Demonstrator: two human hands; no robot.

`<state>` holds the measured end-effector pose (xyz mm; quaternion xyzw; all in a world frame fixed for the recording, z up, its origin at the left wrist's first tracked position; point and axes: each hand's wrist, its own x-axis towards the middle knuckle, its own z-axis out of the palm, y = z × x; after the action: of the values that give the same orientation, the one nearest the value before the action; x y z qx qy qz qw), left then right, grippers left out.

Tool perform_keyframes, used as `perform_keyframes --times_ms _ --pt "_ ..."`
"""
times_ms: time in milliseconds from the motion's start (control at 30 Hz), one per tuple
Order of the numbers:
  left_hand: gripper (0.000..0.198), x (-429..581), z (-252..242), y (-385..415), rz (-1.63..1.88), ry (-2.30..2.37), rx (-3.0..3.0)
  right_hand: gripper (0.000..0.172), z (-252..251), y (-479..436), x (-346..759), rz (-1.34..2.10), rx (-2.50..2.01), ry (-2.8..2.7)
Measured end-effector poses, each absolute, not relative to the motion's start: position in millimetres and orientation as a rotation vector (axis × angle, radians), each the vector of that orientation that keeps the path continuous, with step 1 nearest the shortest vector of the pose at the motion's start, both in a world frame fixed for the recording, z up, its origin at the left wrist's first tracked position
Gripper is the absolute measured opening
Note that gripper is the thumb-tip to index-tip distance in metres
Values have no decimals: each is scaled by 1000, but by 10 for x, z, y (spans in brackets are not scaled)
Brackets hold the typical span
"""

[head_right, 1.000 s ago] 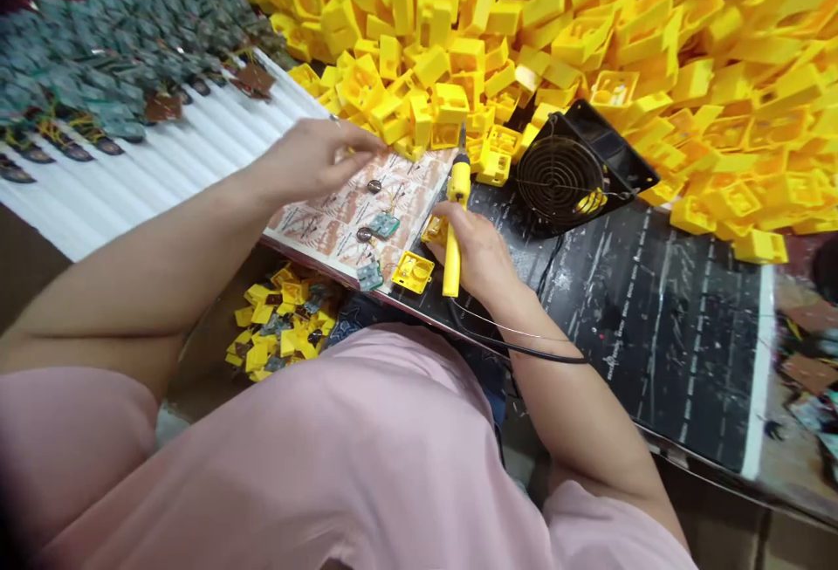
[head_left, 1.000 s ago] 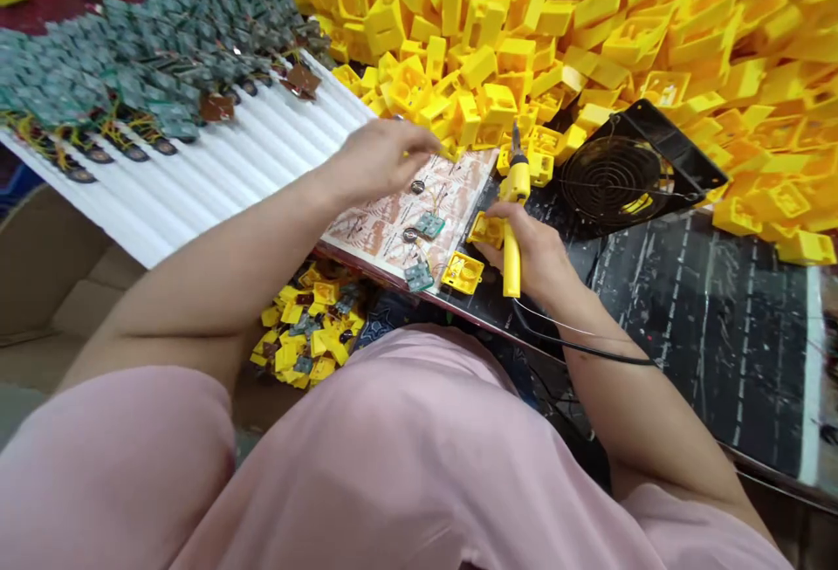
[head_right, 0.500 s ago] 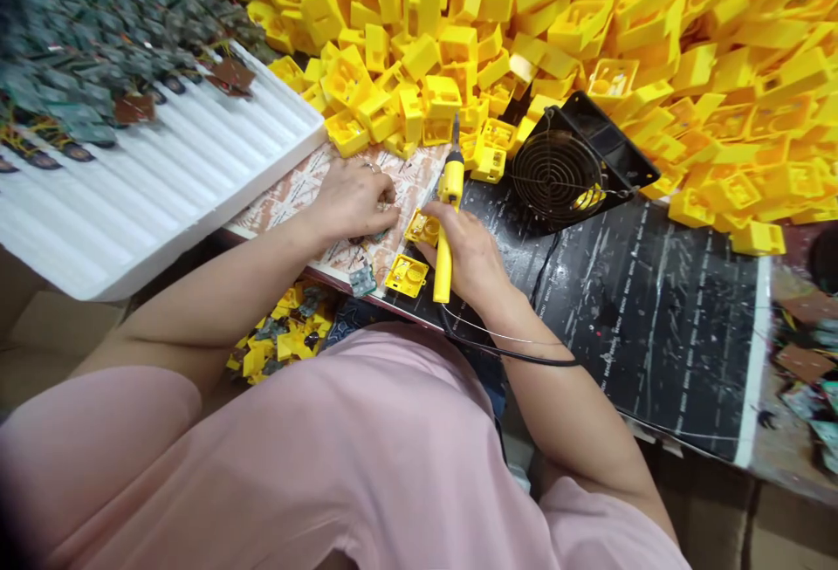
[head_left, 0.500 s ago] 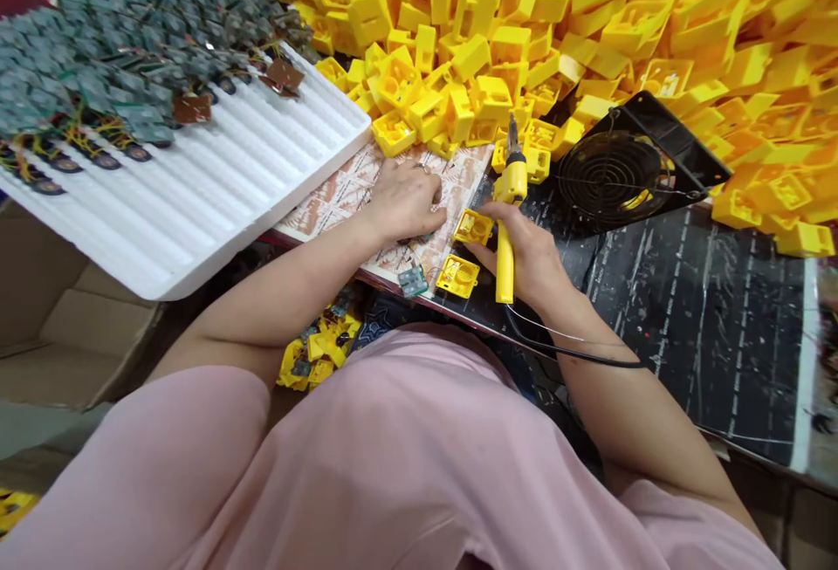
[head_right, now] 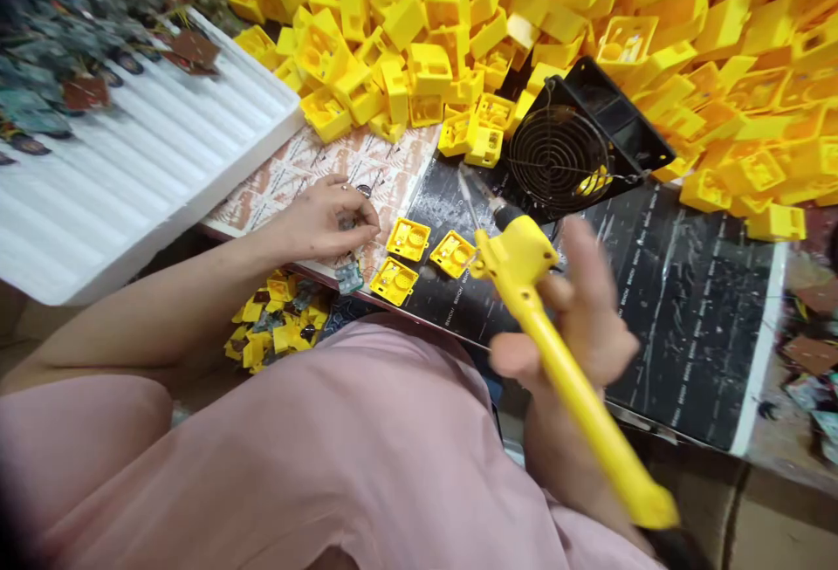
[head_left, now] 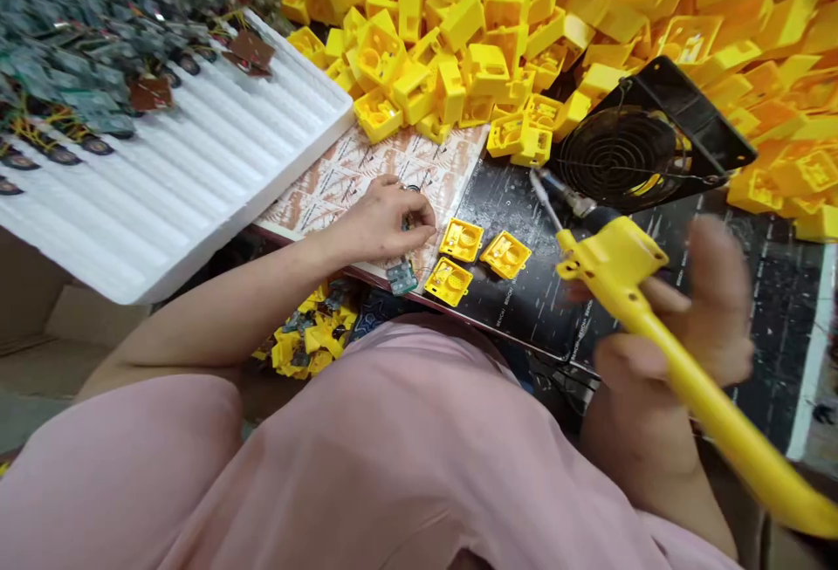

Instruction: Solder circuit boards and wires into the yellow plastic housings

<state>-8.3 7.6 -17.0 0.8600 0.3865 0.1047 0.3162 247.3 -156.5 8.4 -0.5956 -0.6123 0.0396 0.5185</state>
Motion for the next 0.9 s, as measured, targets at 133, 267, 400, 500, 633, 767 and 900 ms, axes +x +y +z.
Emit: perform_keyframes --times_ms 133,267,400,500,633,767,900 --pt "22 -15 -217 -23 317 998 2300 52 -39 -1507 2599 -64 -1243 -1178" --pt "25 -19 -193 -55 265 996 2348 44 -166 -1483 2612 73 -1196 -1153" --pt "27 -101 -163 -44 184 966 2336 39 -148 -1556 2608 121 -1210 -1370" --pt "29 -144 -184 -47 181 943 2310 55 -132 -1580 2624 211 -1191 -1366" --pt "27 -133 -214 -68 266 1004 2261 50 -185 -1564 2629 226 -1152 -1342" --pt "22 -105 -190 -92 324 1066 2277 43 -221 -1575 2649 191 -1074 -1417" --pt "25 -49 -169 -131 332 1027 2399 44 -172 -1631 2651 222 -1114 -1604"
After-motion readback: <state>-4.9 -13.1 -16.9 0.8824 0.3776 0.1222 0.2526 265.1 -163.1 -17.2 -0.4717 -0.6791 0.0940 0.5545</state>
